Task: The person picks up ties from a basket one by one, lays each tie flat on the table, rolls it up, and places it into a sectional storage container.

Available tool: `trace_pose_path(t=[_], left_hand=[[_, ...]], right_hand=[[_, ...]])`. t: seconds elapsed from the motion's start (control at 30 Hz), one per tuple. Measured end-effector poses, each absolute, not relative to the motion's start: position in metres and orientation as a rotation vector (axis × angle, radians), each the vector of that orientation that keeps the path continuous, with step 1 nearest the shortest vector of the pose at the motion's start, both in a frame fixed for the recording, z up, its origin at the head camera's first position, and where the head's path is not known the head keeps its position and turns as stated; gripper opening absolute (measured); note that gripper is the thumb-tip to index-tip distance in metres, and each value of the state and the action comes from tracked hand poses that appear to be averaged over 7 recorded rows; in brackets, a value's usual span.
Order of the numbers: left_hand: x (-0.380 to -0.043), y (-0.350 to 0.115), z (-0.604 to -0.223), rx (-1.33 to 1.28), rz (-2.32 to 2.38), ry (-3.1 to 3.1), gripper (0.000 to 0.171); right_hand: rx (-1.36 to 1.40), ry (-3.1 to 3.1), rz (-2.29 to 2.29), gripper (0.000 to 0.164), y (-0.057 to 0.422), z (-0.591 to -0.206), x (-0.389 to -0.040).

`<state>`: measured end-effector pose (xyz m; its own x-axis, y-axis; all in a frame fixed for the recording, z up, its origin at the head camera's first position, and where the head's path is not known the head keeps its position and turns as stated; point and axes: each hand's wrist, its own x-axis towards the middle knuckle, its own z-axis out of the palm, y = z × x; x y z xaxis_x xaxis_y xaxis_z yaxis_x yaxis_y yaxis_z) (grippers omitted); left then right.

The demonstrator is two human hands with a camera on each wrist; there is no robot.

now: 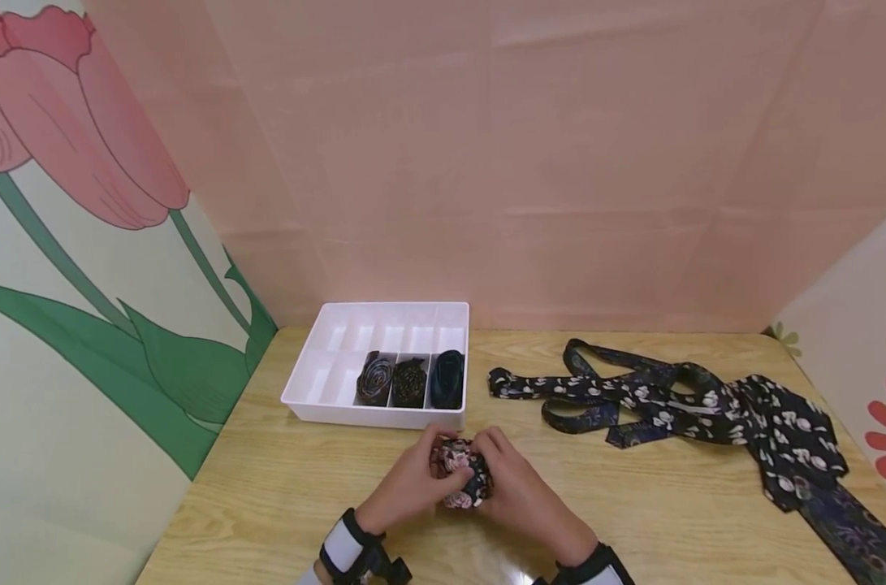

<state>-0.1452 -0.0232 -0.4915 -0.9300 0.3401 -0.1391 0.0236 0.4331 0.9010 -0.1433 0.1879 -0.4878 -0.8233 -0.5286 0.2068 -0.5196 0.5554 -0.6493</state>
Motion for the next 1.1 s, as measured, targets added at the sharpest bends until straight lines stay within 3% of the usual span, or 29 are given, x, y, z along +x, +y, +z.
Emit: trace_pose_path(t=[0.23, 0.43, 0.63, 0.9, 1.1], left_hand=[[-0.147, -0.026, -0.497, 0.345, 1.636, 2.378, 0.074], [-0.148, -0.026, -0.504, 0.441, 1.656, 2.37, 0.069], [-0.148, -0.026, -0.51, 0.455, 1.65, 2.38, 0.062], [-0.148, -0.027, -0.51, 0.451, 1.536, 2.463, 0.07], [-0.149, -0.029, -0.511, 0.487, 1.435, 2.6, 0.062]], right_hand=[[-0.916, 2.633, -1.343, 0.067, 0.196, -0.482, -0.147], [-0.787, 2.77, -1.268, 0.083, 0.201, -0.482, -0.152], [-0.696, 2.632, -1.234, 0.067, 0.204, -0.484, -0.155], [-0.779, 2.716, -1.12, 0.063, 0.201, -0.491, -0.152], [-0.879, 2.727, -1.111, 0.059, 0.199, -0.493, -0.15]])
